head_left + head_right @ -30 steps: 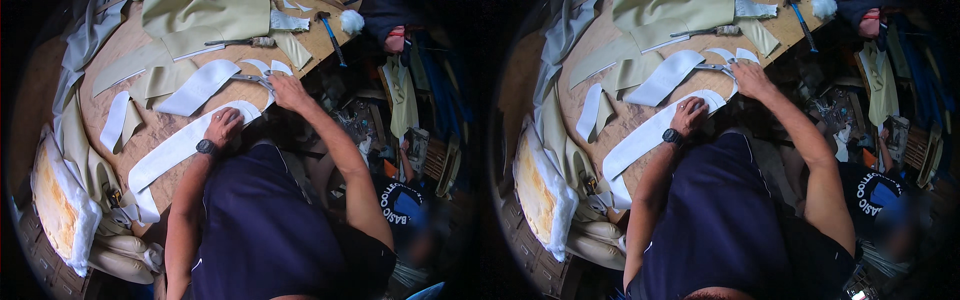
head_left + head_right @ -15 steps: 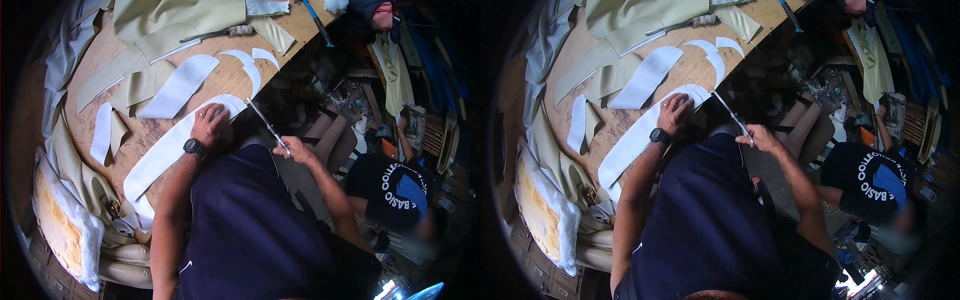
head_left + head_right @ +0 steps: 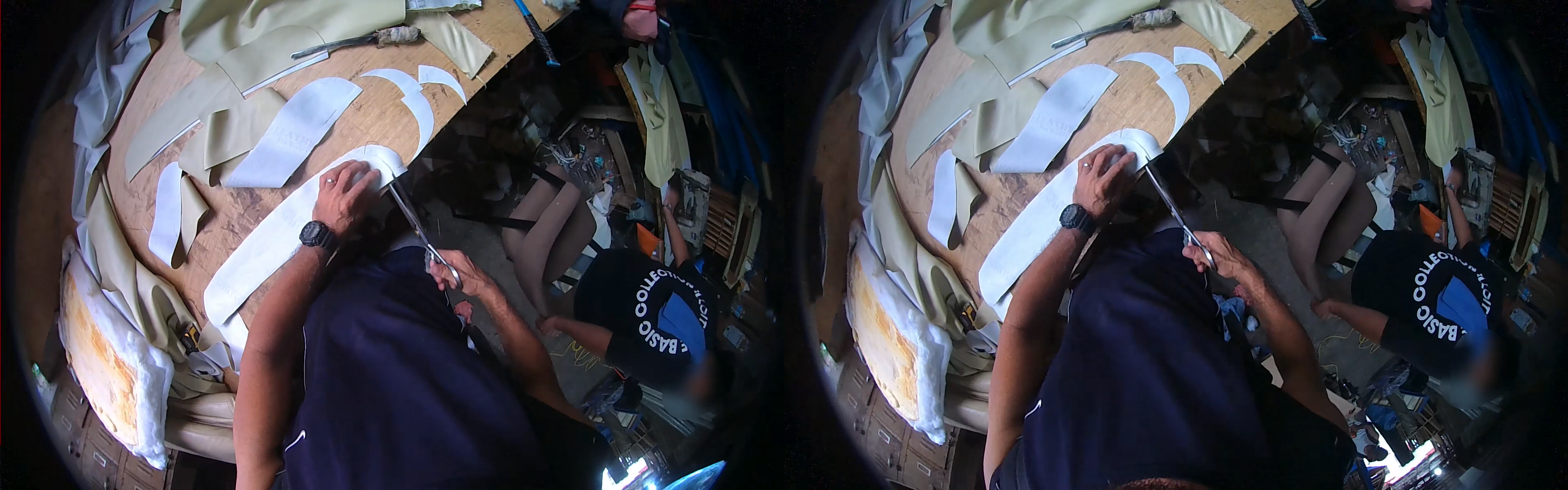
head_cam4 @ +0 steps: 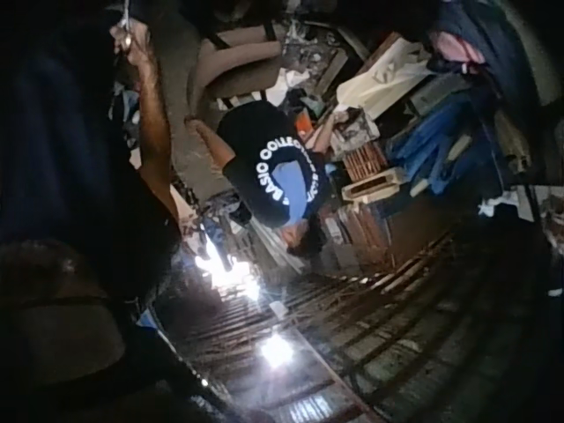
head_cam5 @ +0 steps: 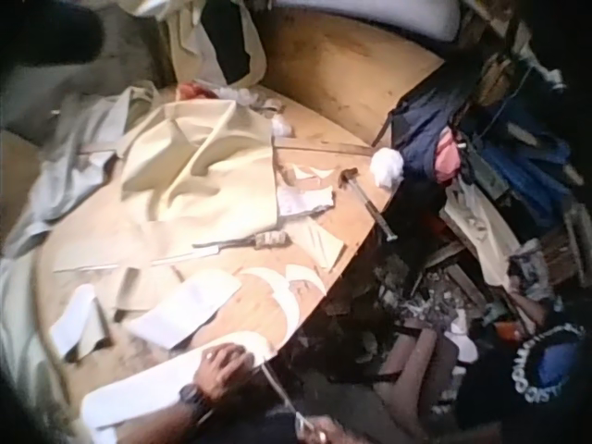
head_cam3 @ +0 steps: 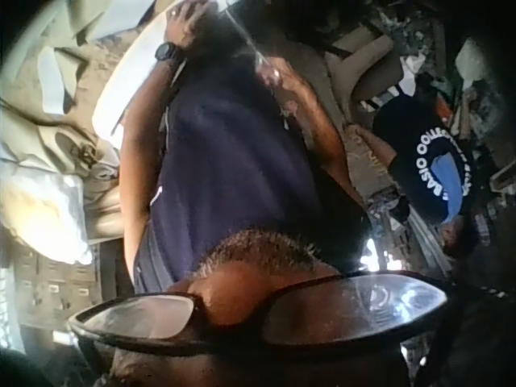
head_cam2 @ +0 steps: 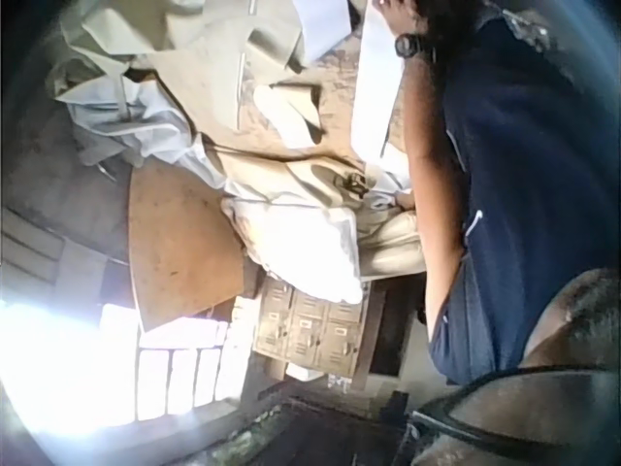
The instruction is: Measuring, marking, and cutting fabric pieces for upholstery using scissors.
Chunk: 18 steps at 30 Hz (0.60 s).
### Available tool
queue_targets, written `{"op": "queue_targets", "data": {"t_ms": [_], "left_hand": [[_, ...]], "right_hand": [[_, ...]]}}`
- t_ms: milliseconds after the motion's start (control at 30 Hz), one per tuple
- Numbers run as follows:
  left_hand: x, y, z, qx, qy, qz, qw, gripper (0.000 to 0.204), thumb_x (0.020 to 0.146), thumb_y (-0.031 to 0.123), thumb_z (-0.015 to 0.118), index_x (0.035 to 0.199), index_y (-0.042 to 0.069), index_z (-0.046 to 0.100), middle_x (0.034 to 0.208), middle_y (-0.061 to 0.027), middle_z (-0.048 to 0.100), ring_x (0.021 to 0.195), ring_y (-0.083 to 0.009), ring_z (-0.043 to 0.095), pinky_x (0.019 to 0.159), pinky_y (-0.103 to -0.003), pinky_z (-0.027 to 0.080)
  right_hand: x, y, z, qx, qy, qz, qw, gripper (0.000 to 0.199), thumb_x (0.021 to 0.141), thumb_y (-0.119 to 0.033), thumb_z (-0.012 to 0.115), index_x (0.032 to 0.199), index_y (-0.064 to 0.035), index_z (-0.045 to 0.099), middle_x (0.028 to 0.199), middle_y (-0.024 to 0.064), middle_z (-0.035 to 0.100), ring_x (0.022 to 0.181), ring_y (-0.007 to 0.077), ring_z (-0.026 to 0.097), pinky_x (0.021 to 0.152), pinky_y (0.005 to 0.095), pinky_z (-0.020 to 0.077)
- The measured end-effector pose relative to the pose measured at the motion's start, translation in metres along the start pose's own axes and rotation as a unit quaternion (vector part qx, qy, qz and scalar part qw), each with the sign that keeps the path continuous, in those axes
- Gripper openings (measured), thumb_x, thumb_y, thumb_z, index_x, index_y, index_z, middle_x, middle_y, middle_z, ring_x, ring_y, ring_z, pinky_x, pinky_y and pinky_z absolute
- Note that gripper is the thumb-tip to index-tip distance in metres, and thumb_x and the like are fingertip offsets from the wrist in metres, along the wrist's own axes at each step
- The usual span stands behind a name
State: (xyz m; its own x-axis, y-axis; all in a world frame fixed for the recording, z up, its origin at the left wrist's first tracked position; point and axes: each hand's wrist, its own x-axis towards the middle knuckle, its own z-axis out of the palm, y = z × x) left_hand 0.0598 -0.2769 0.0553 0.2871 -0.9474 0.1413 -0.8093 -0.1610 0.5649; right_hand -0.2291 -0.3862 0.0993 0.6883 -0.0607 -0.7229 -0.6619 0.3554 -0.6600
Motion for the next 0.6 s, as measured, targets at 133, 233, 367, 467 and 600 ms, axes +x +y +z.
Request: {"op": "queue_targets", "data": {"t_ms": [133,233,367,467,600], "left_hand": [[-0.004,-0.005,0.002,0.008,0.0,0.006,1.0,0.047,0.083,0.016,0.07,0.129,0.019,0.061,0.132,-0.0075,0.056,0.124,-0.0298,0.052,0.102,-0.046,0.041],[-0.002,-0.002,0.001,-0.001,0.002,0.005,1.0,0.049,0.081,0.015,0.07,0.129,0.019,0.061,0.132,-0.0076,0.056,0.123,-0.0299,0.052,0.102,-0.046,0.041],[-0.003,-0.003,0.001,0.004,0.007,0.006,1.0,0.05,0.081,0.016,0.07,0.13,0.019,0.06,0.133,-0.0076,0.056,0.124,-0.0299,0.051,0.102,-0.046,0.04],[-0.003,-0.002,-0.001,0.0,-0.004,0.002,1.0,0.052,0.081,0.016,0.07,0.132,0.019,0.059,0.133,-0.0075,0.056,0.125,-0.0297,0.051,0.103,-0.047,0.04],[-0.003,-0.003,0.001,0.002,0.003,0.009,1.0,0.054,0.081,0.016,0.07,0.133,0.02,0.058,0.133,-0.0075,0.056,0.126,-0.0293,0.051,0.103,-0.046,0.04]], "right_hand": [[0.001,-0.002,0.005,-0.007,0.019,-0.006,1.0,0.044,0.097,-0.048,0.06,0.086,-0.0057,0.056,0.07,-0.0006,0.054,0.059,0.0084,0.056,0.055,0.0243,0.0463],[0.011,-0.012,0.007,-0.043,0.06,-0.008,0.997,0.041,0.096,-0.043,0.065,0.087,-0.0042,0.057,0.07,-0.0001,0.055,0.059,0.0086,0.056,0.055,0.0251,0.0467],[0.02,-0.01,0.01,-0.091,0.111,-0.011,0.99,0.043,0.09,-0.042,0.073,0.082,-0.0038,0.057,0.062,0.001,0.056,0.054,0.0093,0.056,0.051,0.0273,0.0442],[0.021,-0.012,0.009,-0.111,0.13,-0.016,0.985,0.046,0.088,-0.045,0.075,0.075,-0.0055,0.055,0.058,0.002,0.056,0.052,0.0102,0.056,0.05,0.0294,0.0431],[0.017,-0.022,0.01,-0.135,0.131,-0.025,0.982,0.05,0.087,-0.049,0.075,0.074,-0.0061,0.053,0.057,0.0022,0.056,0.053,0.011,0.056,0.051,0.03,0.0438]]}}
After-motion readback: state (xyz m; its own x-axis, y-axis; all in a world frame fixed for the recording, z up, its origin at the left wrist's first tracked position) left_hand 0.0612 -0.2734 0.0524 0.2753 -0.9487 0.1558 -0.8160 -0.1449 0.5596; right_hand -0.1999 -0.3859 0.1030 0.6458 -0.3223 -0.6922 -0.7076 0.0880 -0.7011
